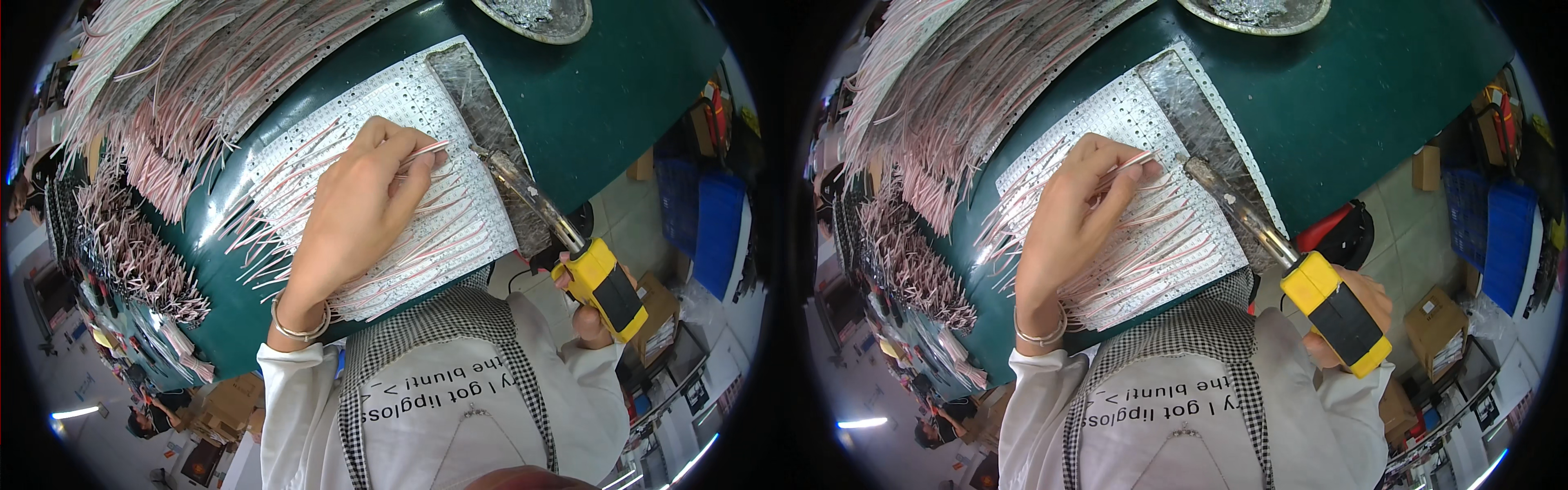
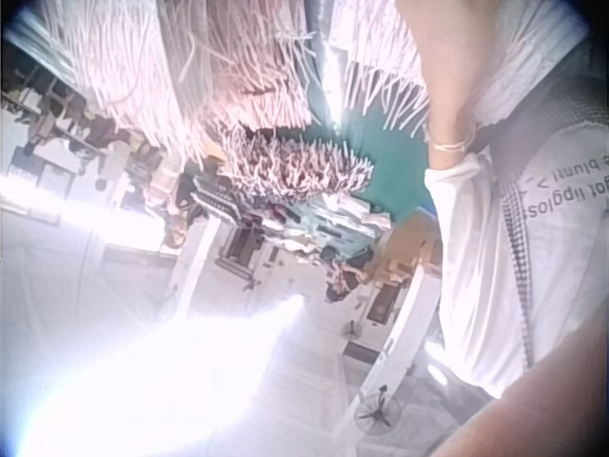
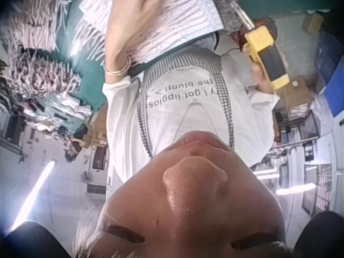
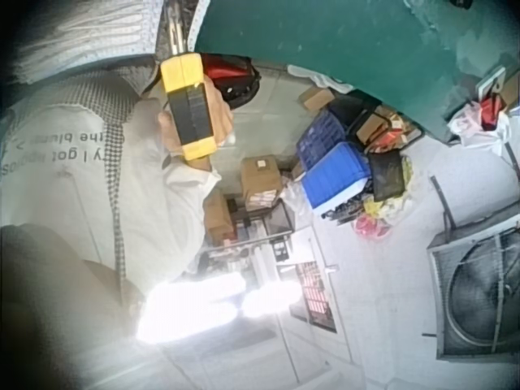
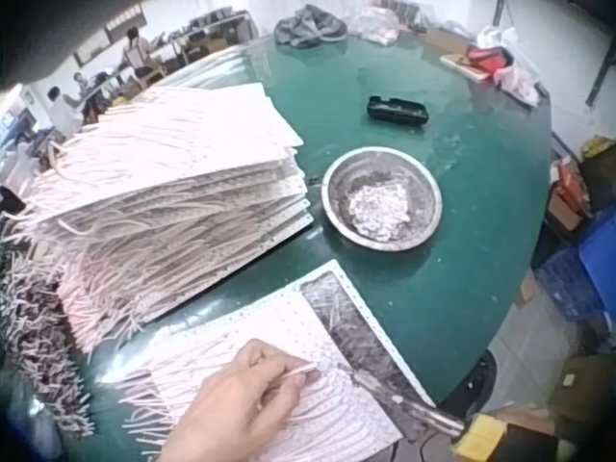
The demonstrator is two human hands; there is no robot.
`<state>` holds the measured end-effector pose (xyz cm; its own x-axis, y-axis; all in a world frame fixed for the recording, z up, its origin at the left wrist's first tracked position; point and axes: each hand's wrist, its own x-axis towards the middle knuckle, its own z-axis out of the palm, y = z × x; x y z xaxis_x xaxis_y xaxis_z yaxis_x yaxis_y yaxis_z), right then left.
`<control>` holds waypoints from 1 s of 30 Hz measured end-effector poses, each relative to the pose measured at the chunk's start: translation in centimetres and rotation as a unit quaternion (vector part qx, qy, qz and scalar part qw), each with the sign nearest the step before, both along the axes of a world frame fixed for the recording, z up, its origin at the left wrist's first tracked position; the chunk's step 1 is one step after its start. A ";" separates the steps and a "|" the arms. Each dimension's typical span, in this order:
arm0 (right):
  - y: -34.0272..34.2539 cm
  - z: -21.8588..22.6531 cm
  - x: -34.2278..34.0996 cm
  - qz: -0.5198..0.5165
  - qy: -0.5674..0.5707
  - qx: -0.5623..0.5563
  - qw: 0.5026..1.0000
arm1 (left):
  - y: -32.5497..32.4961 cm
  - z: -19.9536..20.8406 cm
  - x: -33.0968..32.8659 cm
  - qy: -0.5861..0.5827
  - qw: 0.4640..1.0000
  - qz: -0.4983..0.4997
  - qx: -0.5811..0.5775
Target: The person solders wire ends on a panel of light strips using a soldering iron by hand, removes the completed panel, and solders wires on the next panel.
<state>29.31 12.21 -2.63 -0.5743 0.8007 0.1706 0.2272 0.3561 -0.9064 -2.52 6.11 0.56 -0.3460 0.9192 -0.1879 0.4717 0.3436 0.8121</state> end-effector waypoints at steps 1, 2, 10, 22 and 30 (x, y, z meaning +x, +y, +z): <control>0.1 0.2 -0.1 0.002 -0.021 -0.003 1.000 | 0.0 -0.1 -0.2 -0.001 1.000 -0.009 0.002; 0.1 0.1 -0.2 0.003 -0.020 -0.003 1.000 | 0.0 -0.2 -0.4 -0.001 1.000 -0.009 0.002; 0.8 -0.6 -0.2 0.030 0.019 0.007 0.999 | 0.9 0.1 -0.9 -0.082 0.993 0.057 -0.069; 2.3 1.2 -2.0 0.118 -0.039 0.007 0.992 | 1.2 -0.8 0.9 0.069 0.995 0.075 -0.007; 2.3 2.2 -2.5 0.118 -0.091 0.004 0.989 | 1.2 -0.8 1.2 0.074 0.994 0.086 -0.003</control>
<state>26.79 14.50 -0.46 -0.7665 0.6401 0.0532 0.2954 0.4249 -0.8557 -1.30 7.31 -0.20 -0.5222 0.8430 -0.1288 0.5195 0.4342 0.7359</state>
